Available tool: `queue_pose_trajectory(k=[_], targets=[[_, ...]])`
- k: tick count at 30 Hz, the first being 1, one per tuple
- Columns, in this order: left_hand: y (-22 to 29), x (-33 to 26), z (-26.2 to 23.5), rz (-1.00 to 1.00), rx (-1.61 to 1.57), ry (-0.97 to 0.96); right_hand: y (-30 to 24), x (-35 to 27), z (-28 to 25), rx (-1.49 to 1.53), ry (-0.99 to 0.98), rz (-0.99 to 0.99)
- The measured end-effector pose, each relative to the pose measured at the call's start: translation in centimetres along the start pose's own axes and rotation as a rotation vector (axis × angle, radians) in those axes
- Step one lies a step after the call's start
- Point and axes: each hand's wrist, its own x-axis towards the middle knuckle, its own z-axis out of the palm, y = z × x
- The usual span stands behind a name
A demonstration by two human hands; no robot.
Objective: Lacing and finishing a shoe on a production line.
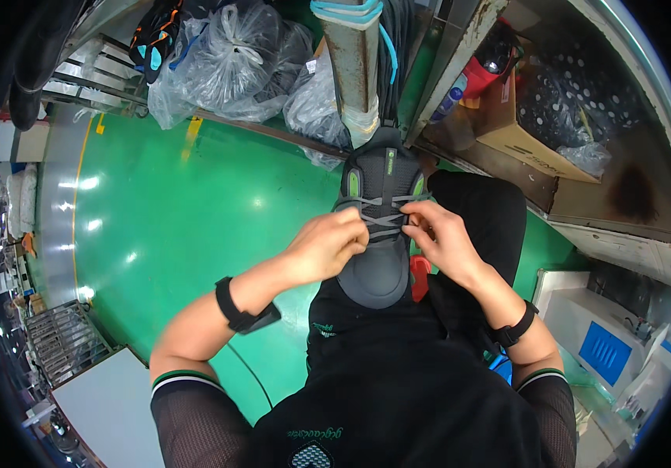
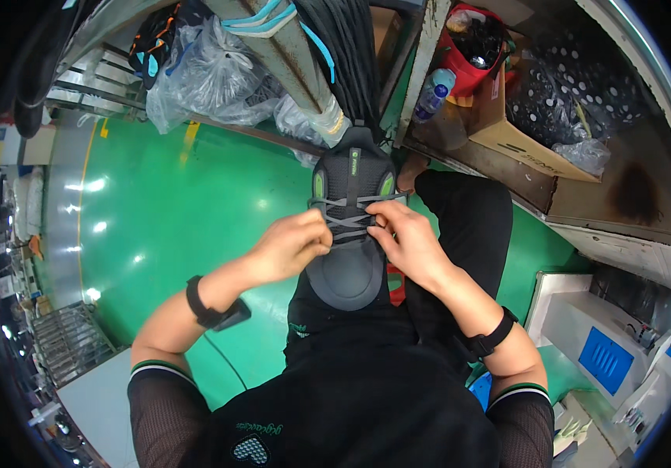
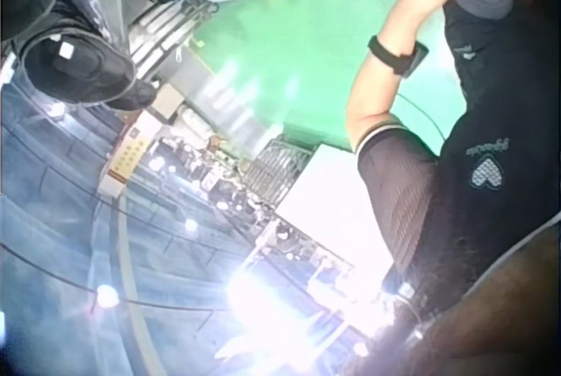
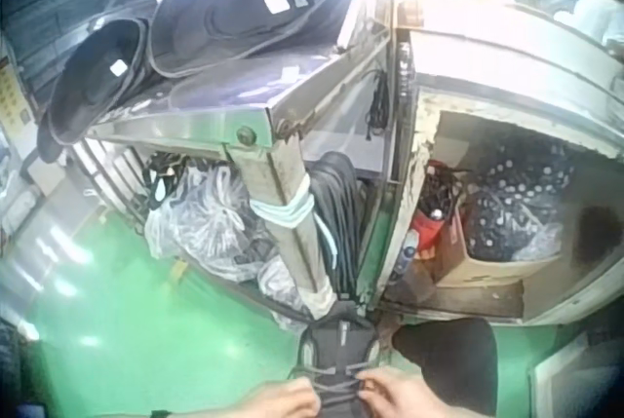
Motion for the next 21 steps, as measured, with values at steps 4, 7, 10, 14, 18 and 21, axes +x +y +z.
queue_pose_trajectory(k=[4,7,10,14,18,21], targets=[[0.6,-0.2,-0.6,0.0,0.094,-0.019,-1.0,1.4,-0.2,-0.437,0.008,-0.204],[0.2,1.4,-0.4,-0.079,-0.004,0.019,-1.2,2.7,-0.5,-0.621,-0.064,-0.226],[0.3,2.2,0.9,-0.203,-0.125,0.12,-0.8,3.5,-1.4,-0.47,-0.148,-0.231],[0.0,2.3,-0.1,-0.11,-0.082,0.03,-0.6,3.5,-1.6,-0.466,-0.157,-0.246],[-0.1,1.6,-0.8,0.115,0.193,0.036,0.0,3.6,-1.7,-0.341,-0.163,-0.192],[-0.4,1.0,-0.2,0.192,0.397,0.141,0.0,3.6,-1.8,-0.347,-0.174,-0.209]])
